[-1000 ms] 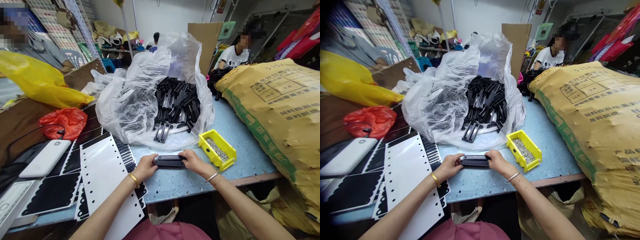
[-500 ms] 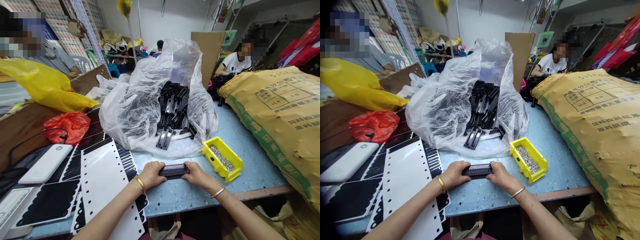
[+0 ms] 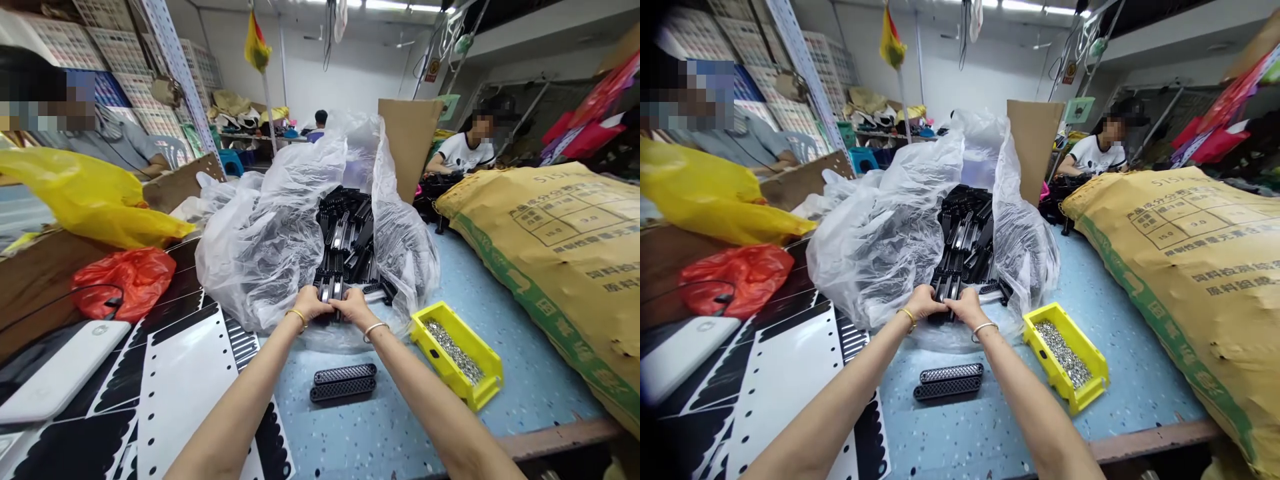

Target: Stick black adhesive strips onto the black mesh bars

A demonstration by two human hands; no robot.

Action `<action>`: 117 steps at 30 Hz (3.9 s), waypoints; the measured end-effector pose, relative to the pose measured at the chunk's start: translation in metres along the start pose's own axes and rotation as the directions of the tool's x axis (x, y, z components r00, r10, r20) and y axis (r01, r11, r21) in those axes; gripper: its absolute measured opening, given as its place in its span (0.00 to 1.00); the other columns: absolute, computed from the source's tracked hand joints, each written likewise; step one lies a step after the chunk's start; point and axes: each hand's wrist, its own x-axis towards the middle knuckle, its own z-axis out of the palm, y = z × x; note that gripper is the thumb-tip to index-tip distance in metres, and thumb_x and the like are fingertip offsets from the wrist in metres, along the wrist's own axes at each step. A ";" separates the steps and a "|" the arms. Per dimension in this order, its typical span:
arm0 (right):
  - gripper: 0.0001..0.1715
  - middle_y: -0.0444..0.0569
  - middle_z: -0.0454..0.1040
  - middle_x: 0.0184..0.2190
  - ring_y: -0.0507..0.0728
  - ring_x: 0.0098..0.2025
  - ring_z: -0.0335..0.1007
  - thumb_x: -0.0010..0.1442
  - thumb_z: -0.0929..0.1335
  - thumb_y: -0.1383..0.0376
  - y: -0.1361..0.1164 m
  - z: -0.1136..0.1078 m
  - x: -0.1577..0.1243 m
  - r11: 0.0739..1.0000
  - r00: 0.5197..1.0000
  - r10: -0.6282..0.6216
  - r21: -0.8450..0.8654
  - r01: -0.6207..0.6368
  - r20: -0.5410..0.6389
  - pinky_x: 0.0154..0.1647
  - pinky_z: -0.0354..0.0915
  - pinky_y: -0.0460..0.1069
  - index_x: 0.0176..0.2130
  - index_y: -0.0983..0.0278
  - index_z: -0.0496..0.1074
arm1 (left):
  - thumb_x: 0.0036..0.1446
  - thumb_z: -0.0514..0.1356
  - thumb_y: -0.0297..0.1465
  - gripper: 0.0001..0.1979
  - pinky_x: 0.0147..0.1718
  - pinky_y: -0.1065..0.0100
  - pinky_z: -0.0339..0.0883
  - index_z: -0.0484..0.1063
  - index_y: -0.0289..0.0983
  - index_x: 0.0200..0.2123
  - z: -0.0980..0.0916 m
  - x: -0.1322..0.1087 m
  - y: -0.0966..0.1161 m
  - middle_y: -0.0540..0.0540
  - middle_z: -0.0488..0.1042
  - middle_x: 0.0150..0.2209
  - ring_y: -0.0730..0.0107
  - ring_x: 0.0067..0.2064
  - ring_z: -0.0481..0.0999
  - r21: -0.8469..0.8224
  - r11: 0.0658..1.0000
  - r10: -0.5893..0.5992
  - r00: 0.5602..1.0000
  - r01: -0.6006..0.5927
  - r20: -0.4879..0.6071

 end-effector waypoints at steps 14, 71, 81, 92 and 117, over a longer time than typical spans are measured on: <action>0.02 0.47 0.70 0.25 0.54 0.27 0.66 0.56 0.64 0.69 -0.023 -0.049 -0.122 0.782 0.758 -0.623 -0.170 0.600 -0.193 0.29 0.61 0.48 0.31 0.62 0.65 | 0.45 0.52 0.19 0.20 0.40 0.61 0.65 0.73 0.37 0.41 -0.021 -0.136 0.026 0.42 0.78 0.33 0.59 0.39 0.76 0.113 0.847 0.532 0.831 -0.520 -0.166; 0.08 0.51 0.72 0.27 0.57 0.31 0.62 0.56 0.69 0.72 0.049 -0.038 -0.202 0.494 0.658 -0.686 -0.465 0.734 0.310 0.32 0.55 0.51 0.26 0.65 0.69 | 0.49 0.59 0.27 0.10 0.30 0.72 0.63 0.75 0.35 0.37 -0.039 -0.261 -0.022 0.51 0.76 0.28 0.69 0.31 0.73 -0.073 0.992 0.099 0.994 -0.101 -0.036; 0.22 0.50 0.75 0.31 0.53 0.26 0.70 0.53 0.74 0.58 0.028 -0.077 -0.224 0.915 0.914 -0.402 0.002 0.402 0.060 0.25 0.65 0.47 0.45 0.66 0.72 | 0.49 0.57 0.25 0.08 0.27 0.73 0.60 0.75 0.35 0.31 -0.024 -0.253 -0.002 0.51 0.75 0.25 0.72 0.27 0.72 -0.095 0.963 0.268 0.937 -0.253 0.223; 0.12 0.45 0.71 0.20 0.52 0.21 0.67 0.60 0.67 0.59 0.048 -0.057 -0.249 0.972 0.964 -0.229 0.082 0.219 0.135 0.22 0.63 0.46 0.32 0.65 0.73 | 0.52 0.59 0.28 0.03 0.38 0.60 0.66 0.72 0.37 0.32 0.003 -0.256 -0.004 0.44 0.78 0.32 0.57 0.35 0.77 0.362 0.837 0.276 0.888 -0.410 0.368; 0.41 0.37 0.68 0.21 0.52 0.23 0.64 0.38 0.77 0.67 0.060 -0.062 -0.172 0.990 0.980 -0.031 -0.126 0.057 0.199 0.25 0.61 0.46 0.53 0.68 0.69 | 0.33 0.75 0.43 0.57 0.64 0.44 0.51 0.56 0.34 0.65 0.026 -0.175 -0.047 0.26 0.53 0.66 0.42 0.68 0.50 0.027 0.929 0.359 0.919 -0.368 0.162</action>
